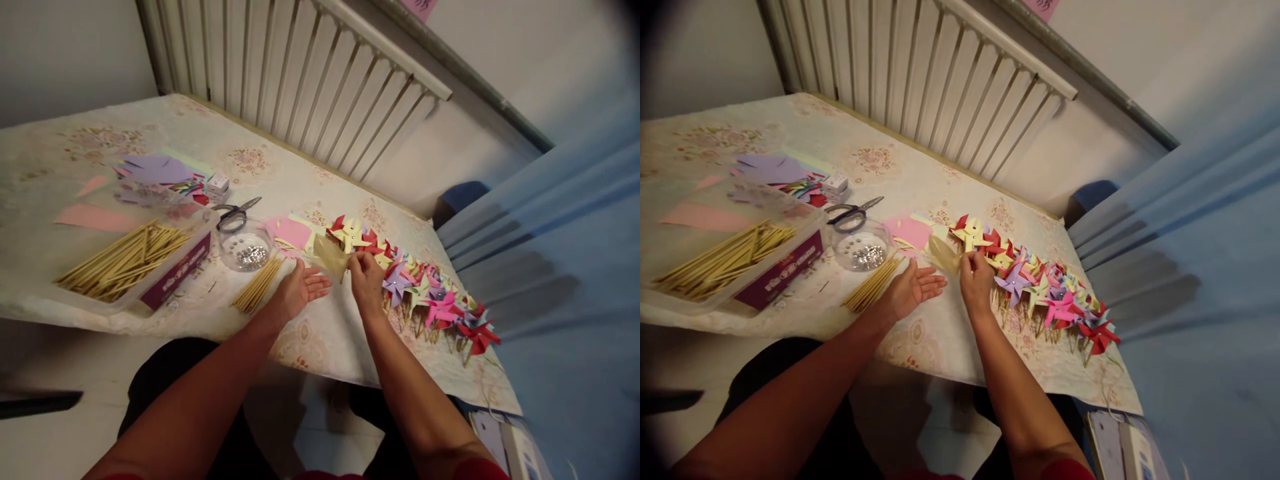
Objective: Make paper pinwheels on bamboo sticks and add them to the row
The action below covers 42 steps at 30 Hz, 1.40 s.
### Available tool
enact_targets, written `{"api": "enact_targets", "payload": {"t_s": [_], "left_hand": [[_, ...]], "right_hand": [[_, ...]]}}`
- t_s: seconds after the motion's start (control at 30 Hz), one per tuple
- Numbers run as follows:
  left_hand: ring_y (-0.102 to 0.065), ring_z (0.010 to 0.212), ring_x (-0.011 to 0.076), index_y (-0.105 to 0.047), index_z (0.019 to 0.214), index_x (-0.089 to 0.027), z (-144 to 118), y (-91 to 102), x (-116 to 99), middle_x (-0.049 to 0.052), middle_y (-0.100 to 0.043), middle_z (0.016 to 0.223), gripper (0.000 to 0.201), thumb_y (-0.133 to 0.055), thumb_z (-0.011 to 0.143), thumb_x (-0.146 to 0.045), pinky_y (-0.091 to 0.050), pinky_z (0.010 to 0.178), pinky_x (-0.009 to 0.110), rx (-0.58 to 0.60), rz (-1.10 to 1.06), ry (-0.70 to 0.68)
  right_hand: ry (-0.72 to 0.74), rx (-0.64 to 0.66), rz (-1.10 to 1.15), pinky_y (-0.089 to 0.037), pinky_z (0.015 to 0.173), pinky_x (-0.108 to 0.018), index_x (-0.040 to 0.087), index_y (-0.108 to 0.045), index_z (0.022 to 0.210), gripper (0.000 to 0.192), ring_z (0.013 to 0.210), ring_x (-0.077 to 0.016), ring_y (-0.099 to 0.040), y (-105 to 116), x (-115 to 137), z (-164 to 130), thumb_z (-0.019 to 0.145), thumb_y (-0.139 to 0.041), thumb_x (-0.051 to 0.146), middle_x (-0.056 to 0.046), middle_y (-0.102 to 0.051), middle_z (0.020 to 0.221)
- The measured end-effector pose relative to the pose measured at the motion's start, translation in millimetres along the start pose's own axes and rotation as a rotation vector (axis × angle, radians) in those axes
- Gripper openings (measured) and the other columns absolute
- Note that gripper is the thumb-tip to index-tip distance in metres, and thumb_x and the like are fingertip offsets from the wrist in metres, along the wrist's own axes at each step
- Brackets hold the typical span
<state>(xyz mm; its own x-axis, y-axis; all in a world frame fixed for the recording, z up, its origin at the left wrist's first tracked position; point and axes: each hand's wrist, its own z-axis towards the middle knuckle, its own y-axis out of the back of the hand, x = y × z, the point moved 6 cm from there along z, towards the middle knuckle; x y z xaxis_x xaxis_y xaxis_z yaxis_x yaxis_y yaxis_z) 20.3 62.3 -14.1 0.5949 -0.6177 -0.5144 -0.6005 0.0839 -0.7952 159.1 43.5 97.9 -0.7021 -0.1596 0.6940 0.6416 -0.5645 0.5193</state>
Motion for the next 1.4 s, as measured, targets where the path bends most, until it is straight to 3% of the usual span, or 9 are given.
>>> {"api": "enact_targets", "payload": {"t_s": [0.17, 0.33, 0.47, 0.57, 0.7, 0.8, 0.9, 1.07, 1.4], "left_hand": [[-0.06, 0.109, 0.0284, -0.057, 0.121, -0.016, -7.7, -27.7, -2.2, 0.018, -0.065, 0.116, 0.072, -0.033, 0.085, -0.074, -0.05, 0.088, 0.043, 0.259, -0.12, -0.059], [-0.061, 0.108, 0.0259, -0.059, 0.123, -0.015, -13.3, -33.0, 1.6, 0.013, -0.068, 0.113, 0.052, -0.068, 0.079, -0.041, -0.048, 0.089, 0.037, 0.314, -0.013, -0.125], [-0.063, 0.105, 0.0249, -0.061, 0.119, -0.014, -10.2, -25.6, 6.4, 0.011, -0.07, 0.108, 0.052, -0.074, 0.069, -0.02, -0.048, 0.09, 0.036, 0.293, 0.021, -0.143], [-0.064, 0.103, 0.0264, -0.062, 0.117, -0.013, -9.1, -23.0, 8.0, 0.012, -0.071, 0.104, 0.051, -0.074, 0.068, -0.021, -0.049, 0.089, 0.038, 0.288, 0.025, -0.124], [-0.066, 0.1, 0.0285, -0.063, 0.111, -0.011, -10.9, -23.6, 9.8, 0.014, -0.072, 0.101, 0.046, -0.074, 0.068, -0.022, -0.049, 0.088, 0.04, 0.322, 0.024, -0.077], [-0.066, 0.1, 0.0285, -0.064, 0.109, -0.011, -11.3, -22.3, 12.3, 0.014, -0.072, 0.1, 0.045, -0.076, 0.067, -0.025, -0.049, 0.087, 0.039, 0.32, 0.064, -0.063], [-0.065, 0.101, 0.0283, -0.065, 0.108, -0.012, -11.4, -22.3, 15.4, 0.014, -0.072, 0.098, 0.047, -0.077, 0.066, -0.03, -0.049, 0.086, 0.038, 0.327, 0.117, -0.052], [-0.067, 0.093, 0.0278, -0.064, 0.111, -0.012, -12.4, -23.7, 13.2, 0.013, -0.072, 0.095, 0.053, -0.077, 0.066, -0.037, -0.05, 0.079, 0.037, 0.284, 0.17, -0.081], [-0.059, 0.063, 0.0159, -0.061, 0.084, -0.013, -3.2, -4.3, 0.6, 0.003, -0.065, 0.073, 0.032, -0.07, 0.067, -0.039, -0.047, 0.062, 0.029, -0.045, 0.415, -0.245]], "right_hand": [[0.364, 0.09, -0.137, -0.048, 0.087, -0.036, 0.021, -0.061, 0.088, 0.014, 0.096, -0.0211, -0.062, -0.8, 25.9, -54.8, 0.089, -0.047, 0.018, -0.009, -0.066, 0.096], [0.414, 0.151, -0.185, -0.049, 0.089, -0.041, 0.022, -0.062, 0.094, 0.015, 0.101, -0.0224, -0.06, -9.9, 23.6, -87.3, 0.088, -0.05, 0.014, -0.01, -0.066, 0.104], [0.412, 0.136, -0.135, -0.049, 0.091, -0.044, 0.023, -0.062, 0.094, 0.015, 0.103, -0.0234, -0.06, -4.7, 27.4, -94.2, 0.087, -0.053, 0.015, -0.01, -0.066, 0.106], [0.318, -0.001, -0.098, -0.048, 0.091, -0.045, 0.024, -0.063, 0.095, 0.013, 0.101, -0.0235, -0.061, 12.1, 25.7, -89.2, 0.087, -0.054, 0.018, -0.009, -0.067, 0.103], [-0.011, -0.165, -0.067, -0.049, 0.085, -0.041, 0.02, -0.063, 0.101, 0.02, 0.091, -0.0229, -0.062, 32.7, 1.6, -79.5, 0.084, -0.061, 0.031, -0.009, -0.067, 0.098], [-0.265, -0.092, 0.086, -0.05, 0.078, -0.036, 0.018, -0.064, 0.101, 0.031, 0.083, -0.0209, -0.063, 30.3, -22.4, -78.0, 0.079, -0.065, 0.039, -0.007, -0.069, 0.093], [-0.411, 0.021, 0.209, -0.048, 0.067, -0.029, 0.018, -0.067, 0.087, 0.026, 0.069, -0.0171, -0.06, 21.4, -37.6, -82.1, 0.075, -0.067, 0.041, -0.001, -0.067, 0.075], [-0.498, 0.012, 0.296, -0.043, 0.059, -0.026, 0.018, -0.065, 0.071, 0.019, 0.056, -0.0131, -0.053, 18.3, -49.4, -90.6, 0.074, -0.066, 0.037, 0.003, -0.06, 0.059], [-0.548, 0.034, 0.303, -0.042, 0.056, -0.025, 0.018, -0.065, 0.071, 0.02, 0.054, -0.013, -0.054, 10.8, -61.5, -102.9, 0.074, -0.066, 0.038, 0.003, -0.061, 0.059]]}}
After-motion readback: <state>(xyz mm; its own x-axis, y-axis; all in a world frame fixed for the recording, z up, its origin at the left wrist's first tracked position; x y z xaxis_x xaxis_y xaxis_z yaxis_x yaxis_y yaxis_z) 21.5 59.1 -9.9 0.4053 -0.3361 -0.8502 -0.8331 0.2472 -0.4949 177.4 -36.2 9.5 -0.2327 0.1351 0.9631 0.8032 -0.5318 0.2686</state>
